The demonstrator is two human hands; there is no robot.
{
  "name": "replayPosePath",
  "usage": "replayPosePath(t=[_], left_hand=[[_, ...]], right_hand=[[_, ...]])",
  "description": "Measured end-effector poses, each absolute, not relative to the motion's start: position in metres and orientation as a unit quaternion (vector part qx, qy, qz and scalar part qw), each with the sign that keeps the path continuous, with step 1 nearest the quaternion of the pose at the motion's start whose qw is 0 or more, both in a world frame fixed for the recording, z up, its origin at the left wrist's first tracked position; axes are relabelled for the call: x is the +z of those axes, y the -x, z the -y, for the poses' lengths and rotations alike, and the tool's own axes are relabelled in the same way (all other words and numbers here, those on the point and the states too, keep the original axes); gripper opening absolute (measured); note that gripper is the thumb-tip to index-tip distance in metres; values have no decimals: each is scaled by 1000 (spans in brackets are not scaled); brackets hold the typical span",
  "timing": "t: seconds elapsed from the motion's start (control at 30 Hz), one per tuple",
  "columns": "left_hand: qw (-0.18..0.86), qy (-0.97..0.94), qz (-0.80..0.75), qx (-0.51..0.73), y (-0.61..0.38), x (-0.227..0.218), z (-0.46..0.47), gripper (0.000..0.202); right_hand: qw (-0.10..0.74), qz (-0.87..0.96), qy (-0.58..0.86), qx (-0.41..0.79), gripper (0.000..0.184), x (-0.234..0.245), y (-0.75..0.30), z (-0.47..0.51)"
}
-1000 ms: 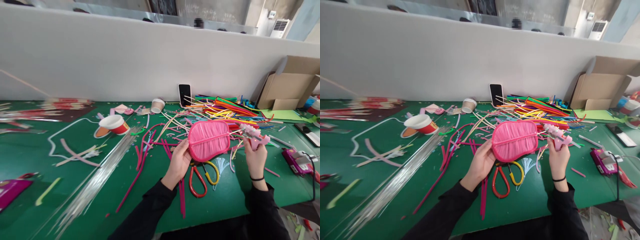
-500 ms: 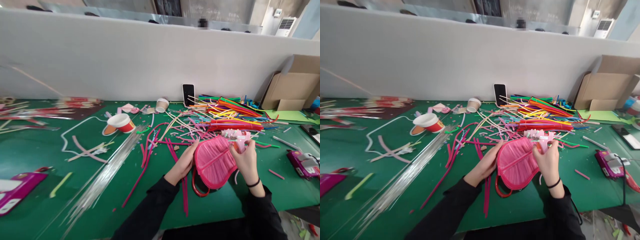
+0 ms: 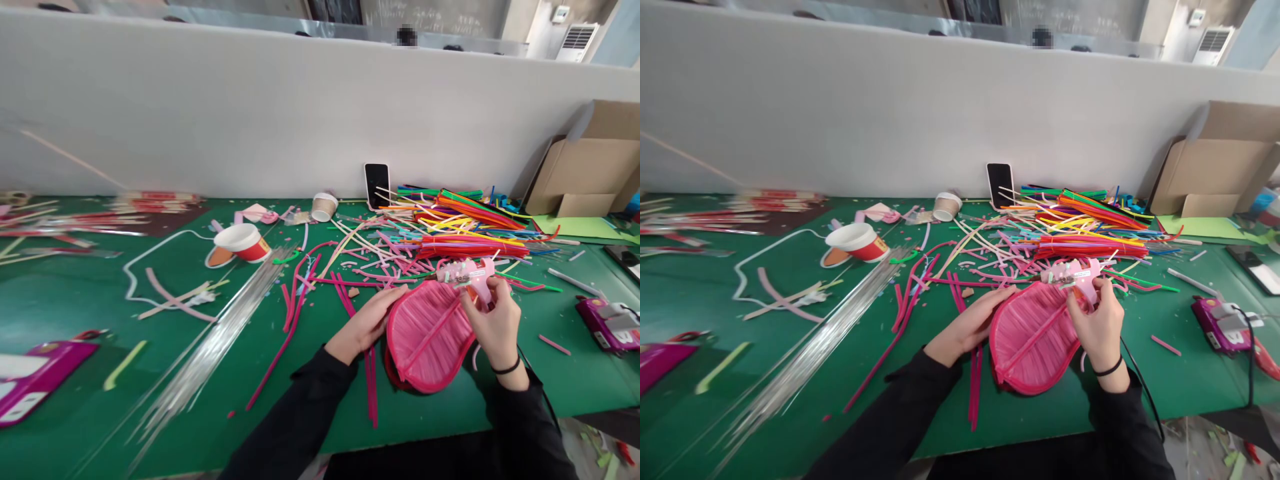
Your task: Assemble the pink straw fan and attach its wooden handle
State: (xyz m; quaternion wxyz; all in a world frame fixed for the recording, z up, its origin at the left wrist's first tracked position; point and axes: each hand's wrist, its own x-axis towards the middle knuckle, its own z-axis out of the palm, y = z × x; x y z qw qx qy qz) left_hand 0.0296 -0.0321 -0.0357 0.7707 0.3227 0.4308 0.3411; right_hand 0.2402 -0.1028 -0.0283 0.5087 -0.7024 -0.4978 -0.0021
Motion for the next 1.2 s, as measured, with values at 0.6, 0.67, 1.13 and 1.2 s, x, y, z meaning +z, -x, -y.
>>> replayPosePath(t=[0.6,0.67,1.13,1.2], left_hand=[[777,-293,-409,379,-31,-25,32,20],[777,-296,-404,381,-32,-24,32,20],[779,-322,-387,373,-30,-23,33,19],[781,-316,-391,371,-31,-22,33,20]], right_hand=[[452,577,680,-21,31,-34,-227,110],[444,586,677,-40,30,-35,-227,110],[429,618,656,-68,27,-40,-223,110],[430,619,654,-70,28,-40,-224,110]])
